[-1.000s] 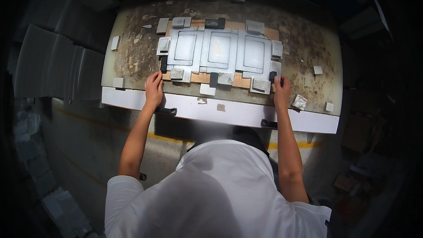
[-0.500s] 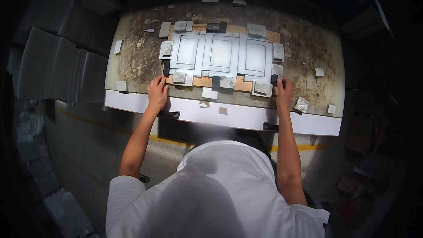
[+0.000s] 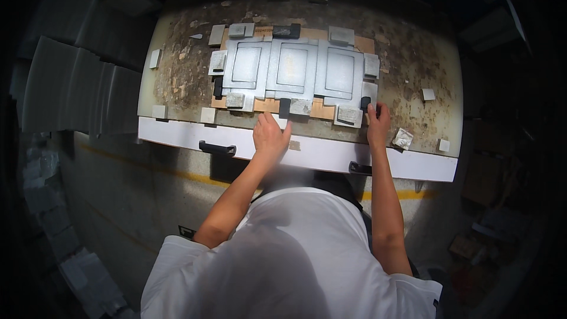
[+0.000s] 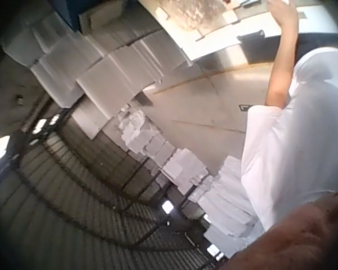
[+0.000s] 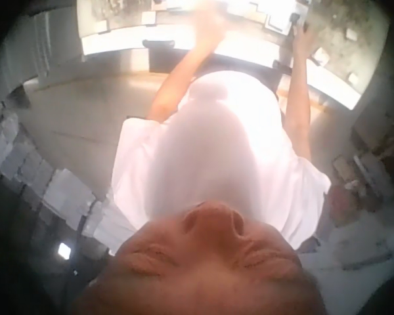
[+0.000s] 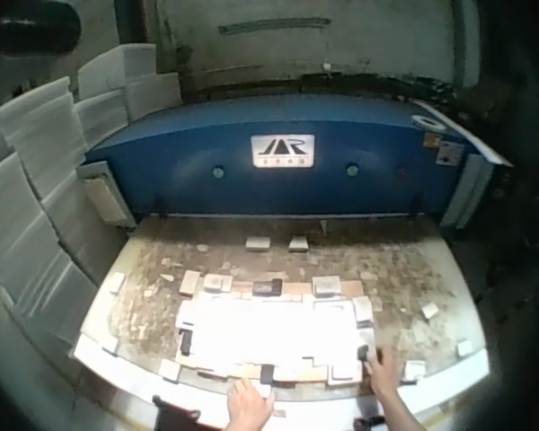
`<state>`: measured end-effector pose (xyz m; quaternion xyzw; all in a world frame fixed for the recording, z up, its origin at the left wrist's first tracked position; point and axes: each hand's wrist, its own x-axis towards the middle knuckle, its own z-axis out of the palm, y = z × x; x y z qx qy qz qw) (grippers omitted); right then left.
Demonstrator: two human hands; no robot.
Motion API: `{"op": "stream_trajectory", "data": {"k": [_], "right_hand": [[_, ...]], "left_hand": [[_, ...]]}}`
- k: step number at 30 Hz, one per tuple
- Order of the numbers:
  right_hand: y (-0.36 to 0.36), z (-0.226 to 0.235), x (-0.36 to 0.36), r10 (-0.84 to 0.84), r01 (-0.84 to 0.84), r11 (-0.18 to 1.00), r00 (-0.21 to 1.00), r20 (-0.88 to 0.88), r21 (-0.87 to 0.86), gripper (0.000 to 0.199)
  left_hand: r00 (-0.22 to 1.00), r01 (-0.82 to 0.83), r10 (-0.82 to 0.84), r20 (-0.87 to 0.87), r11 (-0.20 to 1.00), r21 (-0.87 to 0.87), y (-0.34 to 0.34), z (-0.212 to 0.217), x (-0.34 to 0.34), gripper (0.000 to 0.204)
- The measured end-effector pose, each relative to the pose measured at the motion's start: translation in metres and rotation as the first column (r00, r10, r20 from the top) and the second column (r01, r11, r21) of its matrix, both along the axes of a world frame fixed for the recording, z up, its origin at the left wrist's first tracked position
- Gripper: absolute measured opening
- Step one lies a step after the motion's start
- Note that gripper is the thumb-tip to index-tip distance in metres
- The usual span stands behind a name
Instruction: The person arranges small rectangular tiles on a workbench, using tape to secure them in a specific pattern. They repeatedly pick up tiles, place them, and adjust their positions to form a layout.
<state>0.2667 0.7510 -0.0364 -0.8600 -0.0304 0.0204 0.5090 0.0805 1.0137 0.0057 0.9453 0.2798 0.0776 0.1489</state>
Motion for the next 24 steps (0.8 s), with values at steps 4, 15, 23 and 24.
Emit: {"op": "stream_trajectory", "data": {"k": [4,15,23,24], "right_hand": [[0.003,0.006,-0.001,0.020,-0.020,1.000,1.000,0.014,-0.014,0.039],[0.000,0.006,-0.001,0.049,-0.049,0.999,0.999,-0.022,-0.015,0.036],[0.000,0.005,-0.003,0.031,-0.031,1.000,0.999,0.010,-0.001,0.036],[0.000,0.003,-0.003,0.031,-0.031,1.000,0.999,0.012,-0.006,0.036]], "left_hand": [[0.999,-0.035,0.035,-0.006,0.999,-0.015,-0.001,-0.002,0.003,0.050],[0.998,-0.050,0.046,0.048,0.994,0.099,-0.010,-0.009,-0.004,0.060],[0.997,-0.033,0.029,0.065,0.998,0.057,-0.011,-0.009,-0.010,0.072],[0.997,-0.027,0.023,0.071,0.998,0.056,-0.010,-0.008,-0.011,0.073]]}}
